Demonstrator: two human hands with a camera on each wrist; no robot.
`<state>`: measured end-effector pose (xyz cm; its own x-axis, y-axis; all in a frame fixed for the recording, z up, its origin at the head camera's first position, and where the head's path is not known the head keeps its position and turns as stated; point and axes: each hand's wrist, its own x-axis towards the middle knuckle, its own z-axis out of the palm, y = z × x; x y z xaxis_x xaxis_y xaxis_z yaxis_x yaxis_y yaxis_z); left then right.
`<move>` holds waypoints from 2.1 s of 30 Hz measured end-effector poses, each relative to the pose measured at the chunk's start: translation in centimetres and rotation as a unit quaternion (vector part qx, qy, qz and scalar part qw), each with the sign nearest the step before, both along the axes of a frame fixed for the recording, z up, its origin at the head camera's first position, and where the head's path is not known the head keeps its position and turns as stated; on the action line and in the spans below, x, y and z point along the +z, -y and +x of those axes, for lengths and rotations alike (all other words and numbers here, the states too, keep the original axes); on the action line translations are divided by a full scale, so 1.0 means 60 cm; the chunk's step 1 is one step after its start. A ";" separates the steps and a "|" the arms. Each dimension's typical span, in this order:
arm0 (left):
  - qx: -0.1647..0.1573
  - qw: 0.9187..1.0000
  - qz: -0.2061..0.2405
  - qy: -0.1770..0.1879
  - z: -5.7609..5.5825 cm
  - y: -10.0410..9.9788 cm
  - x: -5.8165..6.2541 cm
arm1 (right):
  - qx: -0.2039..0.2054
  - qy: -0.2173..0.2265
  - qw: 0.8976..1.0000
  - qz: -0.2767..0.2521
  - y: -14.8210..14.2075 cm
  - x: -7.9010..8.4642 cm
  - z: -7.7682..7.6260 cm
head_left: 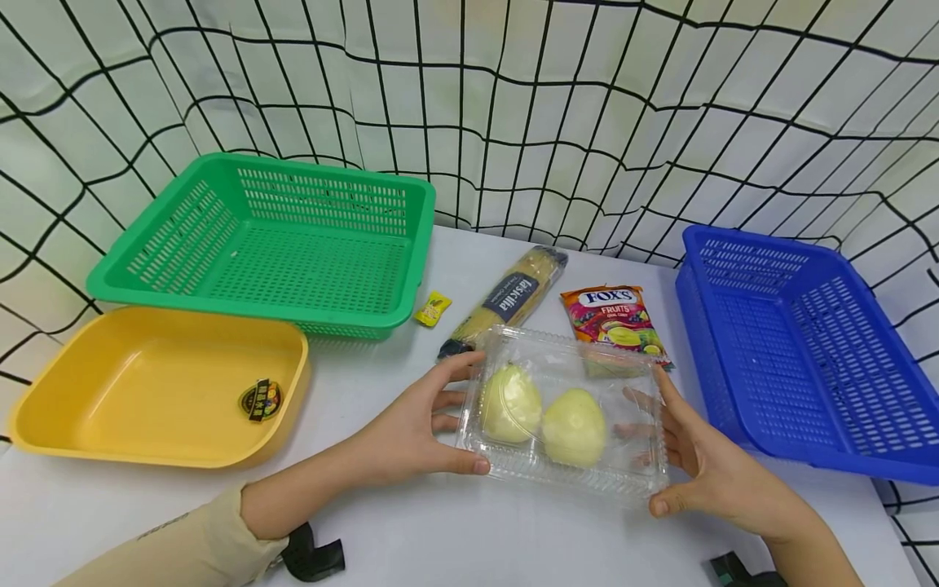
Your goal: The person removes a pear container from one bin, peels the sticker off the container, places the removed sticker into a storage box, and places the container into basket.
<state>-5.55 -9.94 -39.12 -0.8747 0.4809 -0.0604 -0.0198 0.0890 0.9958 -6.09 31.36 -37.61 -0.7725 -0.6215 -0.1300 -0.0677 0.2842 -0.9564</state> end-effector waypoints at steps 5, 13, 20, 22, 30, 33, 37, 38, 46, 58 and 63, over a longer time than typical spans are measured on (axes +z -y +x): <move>0.006 1.000 0.025 0.011 0.002 -0.002 0.001 | 0.001 -0.012 1.000 0.006 0.001 0.003 0.002; 0.016 0.999 0.031 0.004 0.004 0.000 0.007 | 0.006 -0.028 0.999 -0.021 0.004 0.010 0.005; 0.023 0.999 0.029 -0.007 0.009 0.004 0.029 | 0.005 -0.057 0.997 -0.047 0.000 0.019 0.006; 0.026 0.999 0.029 -0.010 0.010 0.005 0.038 | 0.001 -0.061 0.997 -0.053 0.000 0.023 0.006; 0.036 0.999 0.001 -0.036 0.012 0.019 0.079 | -0.021 -0.067 0.996 -0.060 0.009 0.051 0.002; 0.043 0.997 -0.013 -0.057 0.011 0.030 0.092 | -0.024 -0.068 0.995 -0.063 0.018 0.061 -0.004; 0.054 0.995 -0.026 -0.076 0.008 0.046 0.104 | -0.025 -0.074 0.994 -0.075 0.034 0.071 -0.012; 0.057 0.995 -0.026 -0.080 0.007 0.051 0.107 | -0.025 -0.078 0.994 -0.075 0.039 0.075 -0.014; 0.077 0.991 -0.041 -0.101 -0.001 0.096 0.140 | -0.022 -0.103 0.991 -0.084 0.090 0.097 -0.040; 0.107 0.980 -0.075 -0.151 -0.019 0.163 0.186 | 0.008 -0.125 0.986 -0.107 0.170 0.129 -0.088; 0.121 0.975 -0.079 -0.171 -0.024 0.189 0.200 | 0.016 -0.114 0.984 -0.133 0.207 0.141 -0.111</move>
<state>-6.99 -21.29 -27.10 -0.9431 0.2663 0.1990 0.2723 0.2752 0.9220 -12.74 18.94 -29.15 -0.7428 -0.6340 0.2151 -0.2934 0.0194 -0.9558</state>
